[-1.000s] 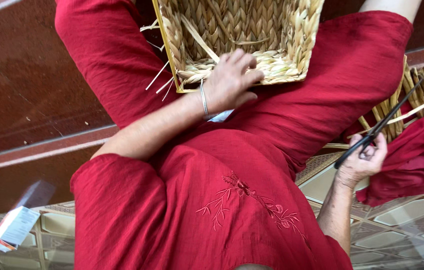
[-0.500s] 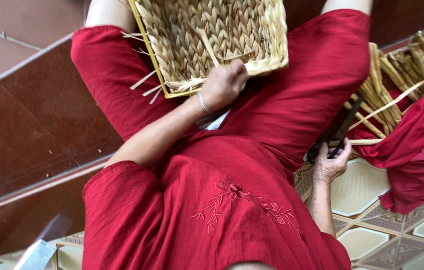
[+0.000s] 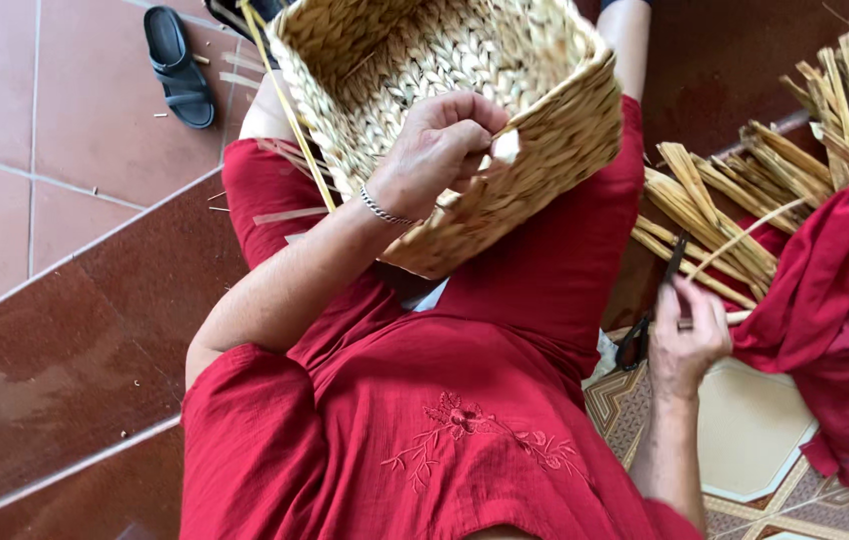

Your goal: The person sits on the floor weaving a water hyacinth basket, folding and tucking flat woven strips over the rim to finish the edge, and at one point uses scissors to trim excess material before continuing to secure the strips by hand.

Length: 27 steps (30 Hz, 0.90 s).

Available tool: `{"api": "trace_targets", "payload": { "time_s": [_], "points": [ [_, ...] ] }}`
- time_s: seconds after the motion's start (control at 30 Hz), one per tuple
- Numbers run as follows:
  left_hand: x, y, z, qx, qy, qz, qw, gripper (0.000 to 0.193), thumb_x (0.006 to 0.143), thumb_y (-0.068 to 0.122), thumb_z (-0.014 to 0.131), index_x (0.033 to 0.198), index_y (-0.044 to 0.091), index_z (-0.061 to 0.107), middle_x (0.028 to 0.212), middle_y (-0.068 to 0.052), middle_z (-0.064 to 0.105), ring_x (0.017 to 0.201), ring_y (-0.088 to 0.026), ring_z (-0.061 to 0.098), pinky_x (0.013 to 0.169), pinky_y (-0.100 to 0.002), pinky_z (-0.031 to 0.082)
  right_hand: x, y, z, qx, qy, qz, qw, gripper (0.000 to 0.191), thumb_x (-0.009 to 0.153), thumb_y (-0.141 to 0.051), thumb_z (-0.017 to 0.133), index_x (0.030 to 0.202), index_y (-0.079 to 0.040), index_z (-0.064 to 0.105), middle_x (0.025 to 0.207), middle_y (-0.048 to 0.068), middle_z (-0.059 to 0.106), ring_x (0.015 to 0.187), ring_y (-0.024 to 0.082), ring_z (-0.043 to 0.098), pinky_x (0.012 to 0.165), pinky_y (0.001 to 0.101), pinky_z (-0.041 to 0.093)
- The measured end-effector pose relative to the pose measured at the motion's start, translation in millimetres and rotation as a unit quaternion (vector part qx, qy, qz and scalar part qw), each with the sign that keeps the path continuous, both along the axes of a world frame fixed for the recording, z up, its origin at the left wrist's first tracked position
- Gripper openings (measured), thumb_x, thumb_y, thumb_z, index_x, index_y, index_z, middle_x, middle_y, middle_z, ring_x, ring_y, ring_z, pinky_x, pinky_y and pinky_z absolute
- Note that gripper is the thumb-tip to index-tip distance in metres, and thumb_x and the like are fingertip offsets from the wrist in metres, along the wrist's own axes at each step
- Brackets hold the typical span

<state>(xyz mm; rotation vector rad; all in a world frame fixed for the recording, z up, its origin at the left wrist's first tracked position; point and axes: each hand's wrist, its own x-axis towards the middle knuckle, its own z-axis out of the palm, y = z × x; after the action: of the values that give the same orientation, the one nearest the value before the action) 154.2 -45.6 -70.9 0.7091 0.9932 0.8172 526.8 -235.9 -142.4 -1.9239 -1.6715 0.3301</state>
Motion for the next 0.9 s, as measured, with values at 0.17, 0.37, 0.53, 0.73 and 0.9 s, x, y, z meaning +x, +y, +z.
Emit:
{"api": "trace_targets", "payload": {
  "time_s": [0.17,0.37,0.53,0.73,0.9],
  "points": [
    [36,-26,1,-0.013,-0.17,0.031,0.985,0.018,0.101,0.0,0.058,0.117,-0.003,0.065,0.091,-0.004,0.067,0.064,-0.005,0.049,0.056,-0.021,0.043,-83,48,60,-0.005,0.245,0.123,0.962,0.024,0.105,-0.01,0.072,0.126,0.0,0.068,0.095,0.008,0.073,0.078,0.011,0.068,0.069,0.0227,0.055],
    [74,-36,-16,-0.004,-0.209,0.018,0.978,0.023,0.103,-0.002,0.058,0.125,-0.007,0.064,0.094,-0.007,0.067,0.069,-0.009,0.055,0.063,-0.024,0.049,-124,82,60,-0.066,0.525,0.147,0.836,0.028,0.109,-0.011,0.068,0.134,0.0,0.065,0.112,0.001,0.07,0.098,0.005,0.063,0.089,0.02,0.053],
    [74,-30,-18,0.095,-0.088,-0.052,0.99,0.03,0.102,0.0,0.057,0.131,-0.003,0.061,0.105,-0.006,0.071,0.075,-0.008,0.062,0.067,-0.025,0.055,-116,84,47,-0.078,0.511,0.114,0.849,0.029,0.103,-0.008,0.071,0.132,-0.004,0.068,0.097,-0.003,0.065,0.085,0.001,0.056,0.076,0.0176,0.047],
    [64,-24,-2,0.437,0.241,-0.087,0.862,0.029,0.102,0.005,0.063,0.131,0.005,0.06,0.1,-0.01,0.074,0.076,-0.016,0.07,0.068,-0.031,0.059,-107,104,64,-0.045,0.542,0.155,0.825,0.011,0.104,-0.014,0.061,0.1,-0.006,0.066,0.105,0.002,0.063,0.088,0.009,0.061,0.074,0.0218,0.053],
    [63,-40,5,0.422,0.342,-0.074,0.836,0.026,0.102,0.008,0.065,0.126,0.007,0.057,0.066,-0.007,0.064,0.055,-0.02,0.066,0.052,-0.035,0.052,-91,110,82,-0.129,0.708,0.164,0.674,0.024,0.107,-0.023,0.056,0.087,-0.01,0.057,0.082,0.004,0.061,0.082,0.012,0.061,0.076,0.0269,0.052]
  ]
}}
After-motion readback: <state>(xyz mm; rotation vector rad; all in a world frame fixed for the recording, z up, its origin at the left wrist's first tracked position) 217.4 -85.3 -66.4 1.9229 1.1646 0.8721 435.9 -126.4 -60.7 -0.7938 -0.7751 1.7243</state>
